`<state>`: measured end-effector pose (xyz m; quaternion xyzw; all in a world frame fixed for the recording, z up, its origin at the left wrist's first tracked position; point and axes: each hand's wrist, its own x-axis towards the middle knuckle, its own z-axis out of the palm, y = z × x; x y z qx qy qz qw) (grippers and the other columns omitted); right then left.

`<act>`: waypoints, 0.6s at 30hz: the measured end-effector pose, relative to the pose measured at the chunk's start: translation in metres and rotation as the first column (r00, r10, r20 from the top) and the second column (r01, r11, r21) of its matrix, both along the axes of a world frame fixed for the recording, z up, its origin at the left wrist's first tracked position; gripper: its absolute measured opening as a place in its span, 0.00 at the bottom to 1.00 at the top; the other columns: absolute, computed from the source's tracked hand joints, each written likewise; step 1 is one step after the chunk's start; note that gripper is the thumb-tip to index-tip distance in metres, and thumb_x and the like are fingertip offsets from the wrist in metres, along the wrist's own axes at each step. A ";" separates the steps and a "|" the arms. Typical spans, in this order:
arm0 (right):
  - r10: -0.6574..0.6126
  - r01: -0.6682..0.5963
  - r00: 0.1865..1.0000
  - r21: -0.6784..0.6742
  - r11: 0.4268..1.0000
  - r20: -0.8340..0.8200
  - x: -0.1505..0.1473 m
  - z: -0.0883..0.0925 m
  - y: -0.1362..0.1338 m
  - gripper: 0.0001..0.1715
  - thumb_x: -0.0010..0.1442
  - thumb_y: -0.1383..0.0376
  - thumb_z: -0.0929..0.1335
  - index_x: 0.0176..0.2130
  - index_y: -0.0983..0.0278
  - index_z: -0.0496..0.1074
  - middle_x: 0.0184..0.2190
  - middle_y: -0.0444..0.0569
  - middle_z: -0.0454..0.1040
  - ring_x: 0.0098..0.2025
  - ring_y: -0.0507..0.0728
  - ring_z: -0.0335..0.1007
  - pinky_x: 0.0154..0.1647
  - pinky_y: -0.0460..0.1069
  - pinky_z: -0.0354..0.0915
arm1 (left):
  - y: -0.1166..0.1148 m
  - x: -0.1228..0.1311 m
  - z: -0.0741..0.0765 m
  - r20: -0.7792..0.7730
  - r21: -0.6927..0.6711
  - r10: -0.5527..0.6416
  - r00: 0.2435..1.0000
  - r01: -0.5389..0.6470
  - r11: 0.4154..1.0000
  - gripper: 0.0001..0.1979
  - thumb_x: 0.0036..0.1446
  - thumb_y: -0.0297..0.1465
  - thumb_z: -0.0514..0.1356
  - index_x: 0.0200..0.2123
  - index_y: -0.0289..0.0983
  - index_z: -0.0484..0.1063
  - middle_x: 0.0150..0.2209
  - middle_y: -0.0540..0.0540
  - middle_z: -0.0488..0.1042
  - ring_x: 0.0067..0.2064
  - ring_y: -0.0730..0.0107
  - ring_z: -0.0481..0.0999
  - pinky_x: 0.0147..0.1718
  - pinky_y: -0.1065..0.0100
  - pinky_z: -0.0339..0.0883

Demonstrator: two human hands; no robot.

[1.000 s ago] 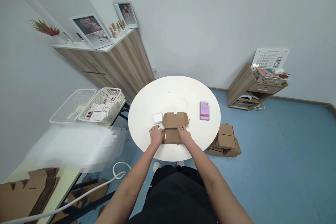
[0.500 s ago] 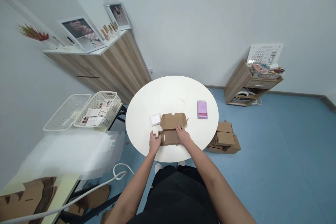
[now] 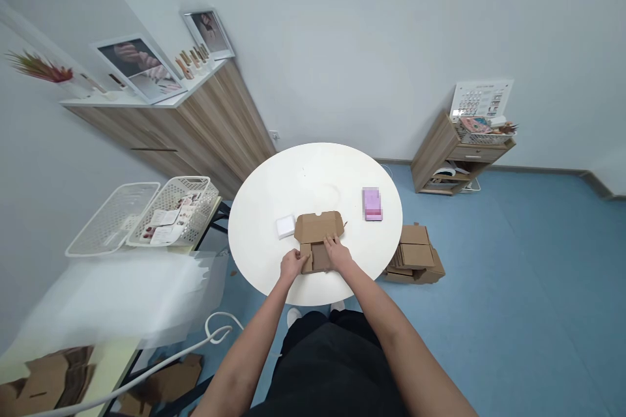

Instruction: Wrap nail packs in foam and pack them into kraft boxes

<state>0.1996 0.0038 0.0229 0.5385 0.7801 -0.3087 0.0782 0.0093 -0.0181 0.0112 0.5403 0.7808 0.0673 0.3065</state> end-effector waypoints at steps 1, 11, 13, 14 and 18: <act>-0.002 0.002 1.000 0.000 1.000 -0.010 0.000 0.000 0.000 0.72 0.39 0.59 0.80 0.70 0.62 0.41 0.72 0.58 0.40 0.73 0.67 0.30 0.60 0.60 0.63 | 0.003 0.000 0.000 -0.033 -0.007 -0.023 0.999 0.023 1.000 0.09 0.56 0.38 0.62 0.32 0.38 0.71 0.37 0.43 0.78 0.42 0.59 0.77 0.35 0.67 0.63; -0.086 0.087 0.995 -0.013 0.996 0.052 -0.007 0.003 -0.001 0.71 0.40 0.56 0.79 0.71 0.61 0.40 0.72 0.55 0.39 0.73 0.67 0.29 0.58 0.59 0.64 | 0.018 0.003 -0.004 -0.110 0.098 -0.142 0.984 0.153 0.983 0.06 0.55 0.22 0.56 0.35 0.38 0.67 0.39 0.43 0.74 0.42 0.61 0.74 0.39 0.65 0.62; -0.125 0.125 0.991 0.001 0.992 0.052 -0.010 0.004 -0.003 0.70 0.42 0.54 0.78 0.71 0.61 0.41 0.72 0.54 0.40 0.72 0.68 0.30 0.58 0.58 0.65 | 0.023 0.001 -0.005 -0.103 0.129 -0.183 0.978 0.196 0.972 0.08 0.55 0.21 0.55 0.36 0.39 0.68 0.40 0.44 0.73 0.43 0.61 0.74 0.40 0.65 0.62; -0.146 0.146 0.988 0.013 0.989 0.050 -0.012 0.005 -0.004 0.69 0.42 0.53 0.77 0.71 0.61 0.41 0.72 0.54 0.41 0.72 0.68 0.31 0.58 0.58 0.64 | 0.026 -0.002 -0.006 -0.097 0.141 -0.205 0.974 0.217 0.966 0.08 0.56 0.22 0.54 0.37 0.39 0.68 0.39 0.44 0.73 0.43 0.61 0.73 0.41 0.65 0.63; -0.247 0.242 0.967 0.072 0.967 0.063 -0.025 0.004 -0.004 0.66 0.45 0.48 0.76 0.70 0.63 0.44 0.70 0.57 0.46 0.71 0.69 0.38 0.59 0.58 0.63 | 0.044 -0.025 -0.003 -0.089 0.236 -0.234 0.968 0.249 0.939 0.10 0.62 0.28 0.51 0.43 0.40 0.70 0.43 0.44 0.72 0.47 0.60 0.72 0.47 0.62 0.64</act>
